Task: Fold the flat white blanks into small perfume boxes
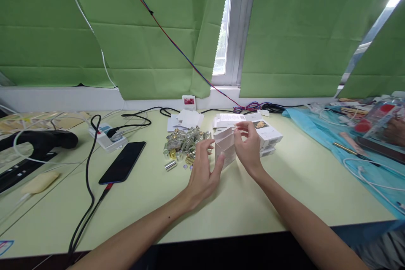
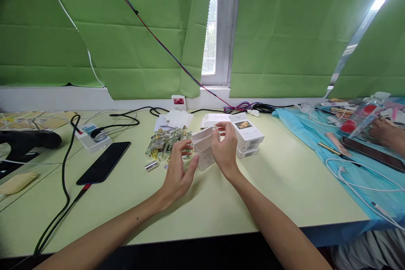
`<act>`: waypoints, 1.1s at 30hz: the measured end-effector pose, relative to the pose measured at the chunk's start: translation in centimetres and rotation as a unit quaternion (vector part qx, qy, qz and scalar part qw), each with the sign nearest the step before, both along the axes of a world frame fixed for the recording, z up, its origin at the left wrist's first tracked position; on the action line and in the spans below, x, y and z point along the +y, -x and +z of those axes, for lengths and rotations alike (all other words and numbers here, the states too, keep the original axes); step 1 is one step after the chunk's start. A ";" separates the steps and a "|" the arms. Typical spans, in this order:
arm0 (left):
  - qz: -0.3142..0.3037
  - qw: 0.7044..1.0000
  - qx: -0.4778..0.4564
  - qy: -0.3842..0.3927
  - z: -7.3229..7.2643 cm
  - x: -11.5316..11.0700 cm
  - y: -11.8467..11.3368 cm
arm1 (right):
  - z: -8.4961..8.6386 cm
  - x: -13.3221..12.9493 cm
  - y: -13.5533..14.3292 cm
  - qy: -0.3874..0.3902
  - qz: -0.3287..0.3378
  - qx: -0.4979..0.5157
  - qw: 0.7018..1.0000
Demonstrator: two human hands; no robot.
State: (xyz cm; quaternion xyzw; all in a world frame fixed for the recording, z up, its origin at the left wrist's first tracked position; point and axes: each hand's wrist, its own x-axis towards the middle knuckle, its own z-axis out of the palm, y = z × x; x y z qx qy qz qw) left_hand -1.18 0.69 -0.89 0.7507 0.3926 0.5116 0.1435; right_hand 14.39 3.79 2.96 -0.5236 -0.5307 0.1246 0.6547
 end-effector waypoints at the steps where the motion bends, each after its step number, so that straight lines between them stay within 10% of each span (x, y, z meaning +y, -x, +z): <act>1: 0.001 1.000 -0.002 0.001 0.1 0.0 0.0 | 0.0 0.0 0.0 0.000 -0.001 0.000 1.000; 15: 0.009 0.999 -0.024 -0.041 0.6 0.2 0.3 | 0.0 0.1 0.0 -0.011 -0.006 -0.002 1.000; 26: 0.078 0.961 0.038 -0.262 3.9 2.4 1.6 | -0.2 0.4 0.1 -0.008 -0.009 0.017 1.000; 33: 0.137 0.981 0.111 -0.084 7.7 7.2 3.0 | -0.3 0.4 0.3 -0.013 -0.017 0.028 0.999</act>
